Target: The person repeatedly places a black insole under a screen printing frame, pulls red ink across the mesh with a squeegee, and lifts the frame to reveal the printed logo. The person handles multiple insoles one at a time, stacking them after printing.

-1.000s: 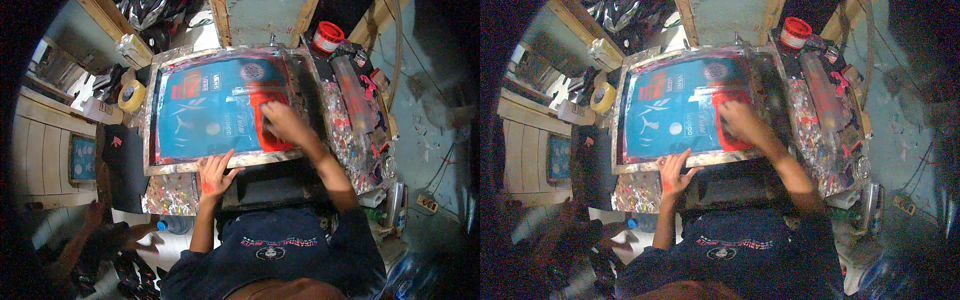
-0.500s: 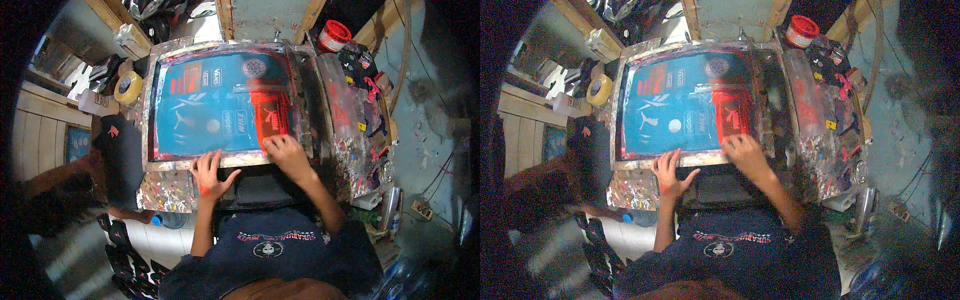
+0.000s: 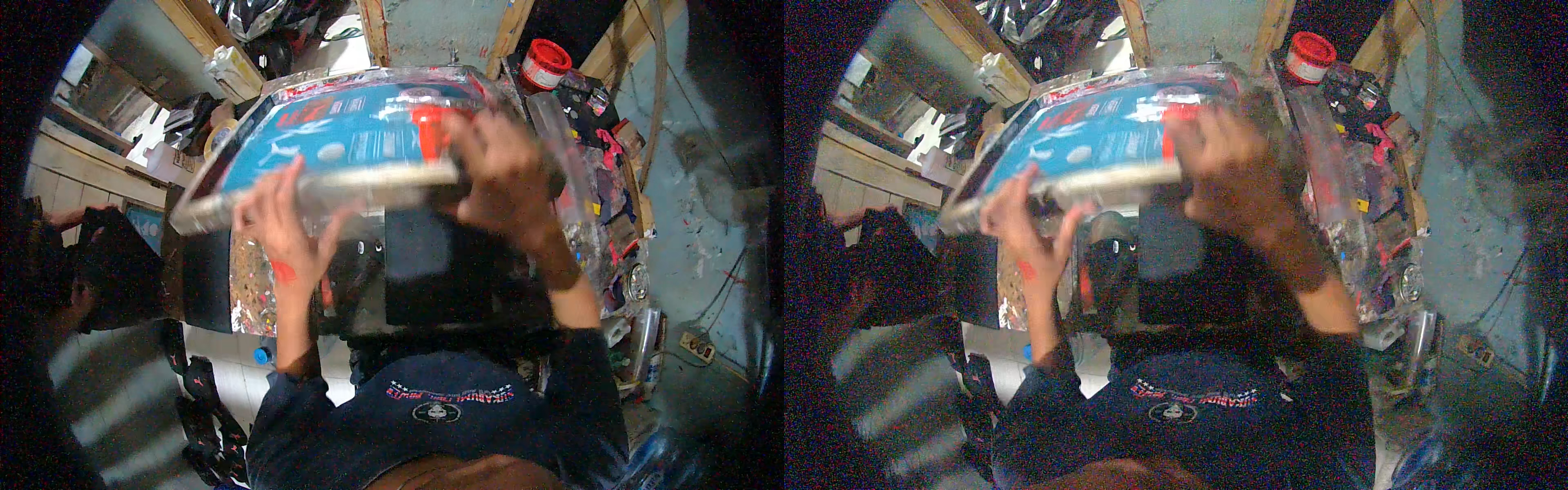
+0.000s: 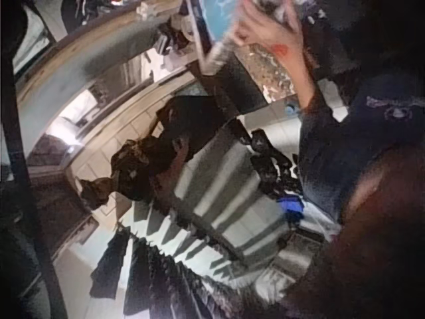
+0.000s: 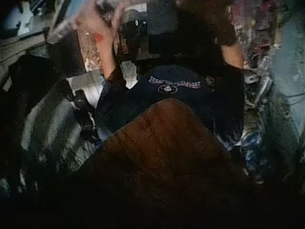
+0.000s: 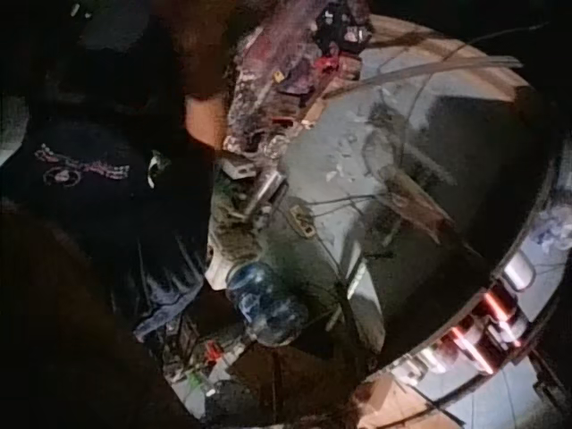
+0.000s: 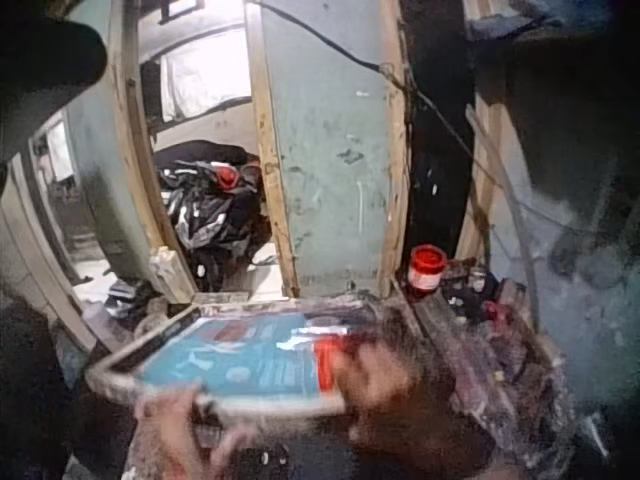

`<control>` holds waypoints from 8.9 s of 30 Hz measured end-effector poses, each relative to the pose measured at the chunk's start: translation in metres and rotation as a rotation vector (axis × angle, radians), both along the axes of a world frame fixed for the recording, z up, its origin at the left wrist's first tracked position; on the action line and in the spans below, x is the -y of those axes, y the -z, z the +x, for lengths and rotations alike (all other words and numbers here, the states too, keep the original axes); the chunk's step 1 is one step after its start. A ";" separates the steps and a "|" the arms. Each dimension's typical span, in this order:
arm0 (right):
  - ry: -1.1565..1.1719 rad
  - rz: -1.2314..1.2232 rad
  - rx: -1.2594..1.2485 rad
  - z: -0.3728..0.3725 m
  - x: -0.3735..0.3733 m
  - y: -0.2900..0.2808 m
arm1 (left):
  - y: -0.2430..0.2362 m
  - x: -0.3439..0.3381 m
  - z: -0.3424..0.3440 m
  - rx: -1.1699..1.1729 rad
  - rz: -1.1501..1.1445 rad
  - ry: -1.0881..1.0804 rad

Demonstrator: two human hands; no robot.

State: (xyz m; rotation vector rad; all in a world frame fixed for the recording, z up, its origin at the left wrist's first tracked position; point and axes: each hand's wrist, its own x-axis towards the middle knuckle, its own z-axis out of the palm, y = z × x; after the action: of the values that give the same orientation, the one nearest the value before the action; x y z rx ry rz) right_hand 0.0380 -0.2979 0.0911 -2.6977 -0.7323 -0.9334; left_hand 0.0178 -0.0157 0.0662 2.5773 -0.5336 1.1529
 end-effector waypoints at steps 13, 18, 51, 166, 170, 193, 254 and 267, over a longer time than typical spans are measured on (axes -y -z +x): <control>0.091 -0.114 -0.194 0.127 0.017 -0.166 | 0.215 0.074 0.107 -0.432 0.103 0.155; 0.025 -0.091 -0.105 0.150 0.018 -0.163 | 0.201 0.069 0.102 -0.386 0.134 0.257; -0.044 -0.088 -0.107 0.169 0.024 -0.169 | 0.157 0.314 0.048 -0.296 0.118 0.992; -0.095 -0.118 -0.448 0.075 0.011 0.164 | 0.162 -0.002 -0.069 -0.456 -0.204 0.103; -0.062 -0.183 -0.388 -0.038 0.003 0.179 | 0.162 -0.004 -0.066 -0.453 -0.151 0.103; 0.034 0.014 -0.259 0.081 -0.003 -0.131 | 0.055 0.038 0.044 -0.112 -0.243 0.183; 0.047 -0.097 -0.227 0.183 0.021 -0.185 | 0.153 0.017 0.080 -0.679 0.298 0.742; -0.017 -0.074 -0.206 0.189 0.022 -0.187 | 0.159 0.012 0.080 -0.722 0.316 0.682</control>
State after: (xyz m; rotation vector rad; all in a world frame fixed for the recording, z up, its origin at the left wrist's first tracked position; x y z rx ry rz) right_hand 0.2272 -0.3202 0.2786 -2.7923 -0.7582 -0.6225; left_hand 0.0977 -0.0279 -0.0933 2.4603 -1.3119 -0.0940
